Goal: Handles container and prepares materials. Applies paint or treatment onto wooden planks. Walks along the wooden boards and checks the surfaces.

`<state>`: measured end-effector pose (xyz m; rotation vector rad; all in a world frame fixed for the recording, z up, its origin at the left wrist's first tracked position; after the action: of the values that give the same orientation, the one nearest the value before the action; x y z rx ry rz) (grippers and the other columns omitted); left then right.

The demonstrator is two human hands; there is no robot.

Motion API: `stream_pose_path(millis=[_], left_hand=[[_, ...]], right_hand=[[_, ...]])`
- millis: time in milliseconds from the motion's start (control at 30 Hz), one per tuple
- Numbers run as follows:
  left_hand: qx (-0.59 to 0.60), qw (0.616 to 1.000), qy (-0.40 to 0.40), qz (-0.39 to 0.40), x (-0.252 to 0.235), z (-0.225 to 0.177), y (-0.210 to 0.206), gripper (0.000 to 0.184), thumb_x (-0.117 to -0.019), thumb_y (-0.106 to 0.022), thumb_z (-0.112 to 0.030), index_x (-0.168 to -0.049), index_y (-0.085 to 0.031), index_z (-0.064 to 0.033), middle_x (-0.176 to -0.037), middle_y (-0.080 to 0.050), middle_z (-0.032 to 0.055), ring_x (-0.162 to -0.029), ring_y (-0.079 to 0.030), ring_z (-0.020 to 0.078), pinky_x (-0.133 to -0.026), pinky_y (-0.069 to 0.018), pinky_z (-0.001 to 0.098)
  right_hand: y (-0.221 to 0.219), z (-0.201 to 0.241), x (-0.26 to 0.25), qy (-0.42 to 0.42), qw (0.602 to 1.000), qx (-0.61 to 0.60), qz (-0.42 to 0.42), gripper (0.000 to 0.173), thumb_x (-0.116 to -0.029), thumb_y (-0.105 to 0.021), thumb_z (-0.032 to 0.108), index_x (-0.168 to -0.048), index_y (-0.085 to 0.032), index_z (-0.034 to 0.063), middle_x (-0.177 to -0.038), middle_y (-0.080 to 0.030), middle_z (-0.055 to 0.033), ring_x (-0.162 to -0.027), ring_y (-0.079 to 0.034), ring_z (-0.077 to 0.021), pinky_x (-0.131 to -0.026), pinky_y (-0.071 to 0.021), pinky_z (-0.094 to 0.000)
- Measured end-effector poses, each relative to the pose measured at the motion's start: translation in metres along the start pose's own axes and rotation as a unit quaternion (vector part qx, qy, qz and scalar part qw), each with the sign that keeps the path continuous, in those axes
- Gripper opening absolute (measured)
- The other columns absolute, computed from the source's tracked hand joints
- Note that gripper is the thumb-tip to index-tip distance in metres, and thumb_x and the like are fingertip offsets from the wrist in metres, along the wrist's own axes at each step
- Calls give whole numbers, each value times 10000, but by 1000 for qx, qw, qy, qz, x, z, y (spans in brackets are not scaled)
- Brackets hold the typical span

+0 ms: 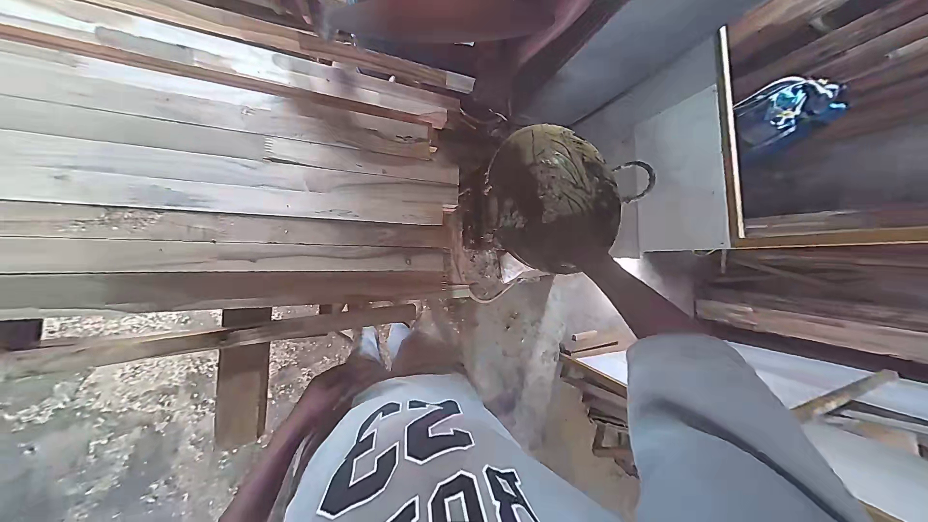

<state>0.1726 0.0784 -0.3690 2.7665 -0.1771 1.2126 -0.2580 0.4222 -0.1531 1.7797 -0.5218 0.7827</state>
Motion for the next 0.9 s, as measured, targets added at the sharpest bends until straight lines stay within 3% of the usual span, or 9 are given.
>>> stream_pose_path(millis=[33, 67, 167, 233, 367, 467, 567, 733, 900], left_hand=[[13, 1000, 4, -6, 1, 6, -4, 341, -1046, -531, -292, -1193, -704, -36, -1032, -715, 112, -875, -658, 176, -845, -545, 423], [17, 1000, 9, -9, 0, 11, -7, 337, -1050, -532, -297, -1185, -703, -40, -1018, -712, 100, -856, -648, 163, -827, -540, 409], [-5, 1000, 4, 5, -7, 14, -16, 333, -1061, -515, -275, -1172, -713, -31, -1041, -719, 128, -918, -666, 212, -884, -535, 459], [-4, 1000, -13, 4, -13, 10, -23, 324, -1048, -512, -270, -1139, -721, -41, -1032, -719, 115, -928, -669, 202, -888, -540, 452], [-11, 999, -31, 8, -26, -13, -31, 323, -1050, -523, -287, -1143, -724, -53, -1059, -721, 124, -973, -676, 224, -914, -535, 480], [-37, 999, -23, 23, -32, -23, -33, 338, -1052, -529, -301, -1164, -717, -44, -1085, -721, 156, -1015, -683, 274, -942, -530, 531], [-42, 999, -12, 15, -28, -22, -28, 325, -1058, -523, -293, -1158, -718, -52, -1036, -714, 143, -949, -674, 260, -894, -534, 513], [-31, 999, 11, -22, -15, 8, -24, 333, -1061, -523, -296, -1137, -721, -39, -983, -708, 139, -877, -662, 243, -845, -534, 494], [-26, 998, 19, -46, 11, 33, -28, 354, -1062, -503, -302, -1147, -725, -40, -1016, -719, 148, -918, -676, 257, -879, -535, 512]], right_hand=[[14, 3, 10, 12, 997, 57, 59, 515, -956, -706, 262, -1406, -584, 43, -1409, -565, -276, -1318, -524, -465, -1065, -408, -672], [24, 2, 13, 38, 992, 107, 55, 514, -912, -747, 241, -1374, -616, 57, -1358, -600, -278, -1277, -546, -488, -1015, -426, -712], [49, -16, 28, 25, 984, 176, 29, 380, -824, -807, 185, -1162, -703, 46, -1144, -673, -258, -1087, -619, -485, -826, -458, -729], [41, -60, 13, -42, 983, 179, -11, 343, -809, -811, 276, -1054, -724, 52, -1095, -693, -238, -1016, -659, -465, -761, -501, -706], [7, -101, 13, -113, 990, 51, -64, 497, -913, -713, 325, -1296, -621, 20, -1207, -666, -277, -1125, -640, -485, -863, -497, -705], [-29, -96, 29, -125, 990, 33, -60, 369, -889, -668, 167, -1231, -672, 28, -1286, -635, -259, -1201, -613, -448, -898, -516, -667], [-35, -81, 53, -100, 989, 95, -55, 338, -838, -699, 71, -1168, -691, -1, -1299, -605, -281, -1167, -612, -474, -829, -538, -657], [2, -65, 49, -69, 985, 153, -43, 234, -876, -706, 128, -1041, -701, -37, -1172, -666, -279, -1093, -642, -487, -831, -507, -682], [-11, -44, -7, -32, 990, 124, -51, 271, -921, -703, 156, -1084, -703, -60, -1174, -671, -300, -1128, -631, -503, -865, -496, -703]])
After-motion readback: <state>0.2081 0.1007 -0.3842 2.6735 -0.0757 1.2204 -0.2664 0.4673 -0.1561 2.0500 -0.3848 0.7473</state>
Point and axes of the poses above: each hand's wrist, its own x-axis away from the middle knuckle, its own y-axis out of the back of the hand, z = x × y, the point moved 5 cm from there along -x, towards the middle knuckle
